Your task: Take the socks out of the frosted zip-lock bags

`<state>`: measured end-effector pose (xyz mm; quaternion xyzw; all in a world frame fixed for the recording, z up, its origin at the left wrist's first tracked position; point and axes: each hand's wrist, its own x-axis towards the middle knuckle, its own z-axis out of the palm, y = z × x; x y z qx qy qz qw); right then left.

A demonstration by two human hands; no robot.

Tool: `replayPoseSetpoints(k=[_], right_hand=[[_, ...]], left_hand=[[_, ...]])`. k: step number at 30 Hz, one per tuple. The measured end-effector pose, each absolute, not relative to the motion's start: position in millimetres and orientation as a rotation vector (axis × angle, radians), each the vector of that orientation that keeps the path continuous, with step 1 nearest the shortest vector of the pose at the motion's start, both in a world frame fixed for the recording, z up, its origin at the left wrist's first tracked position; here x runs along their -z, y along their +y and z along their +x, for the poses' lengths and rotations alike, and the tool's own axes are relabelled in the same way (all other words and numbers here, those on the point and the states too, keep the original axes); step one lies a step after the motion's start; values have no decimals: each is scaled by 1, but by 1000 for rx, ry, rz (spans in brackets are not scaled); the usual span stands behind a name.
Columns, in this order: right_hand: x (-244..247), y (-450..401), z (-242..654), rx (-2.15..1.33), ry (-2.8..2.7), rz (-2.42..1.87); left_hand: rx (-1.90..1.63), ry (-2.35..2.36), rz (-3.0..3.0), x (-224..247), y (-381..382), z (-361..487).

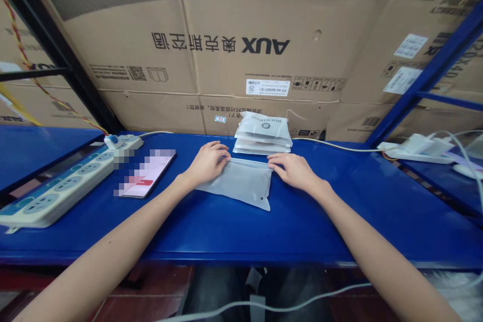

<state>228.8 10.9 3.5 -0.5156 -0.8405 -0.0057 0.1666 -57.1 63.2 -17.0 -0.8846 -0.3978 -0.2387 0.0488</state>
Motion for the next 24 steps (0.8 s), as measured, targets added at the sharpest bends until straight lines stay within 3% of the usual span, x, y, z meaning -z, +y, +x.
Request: replayPoseSetpoints(k=[10, 14, 19, 24], right_hand=[[-4, 21, 253, 13, -2357, -1594], [-3, 15, 246, 108, -2257, -1421], [0, -4, 217, -135, -2539, -1147], [5, -11, 207, -220, -2597, -1234]], left_hand=[[792, -1249, -2843, 11, 41, -46], [602, -1162, -2945, 9, 30, -42], [285, -1164, -3051, 12, 23, -39], [202, -1193, -3095, 14, 22, -37]])
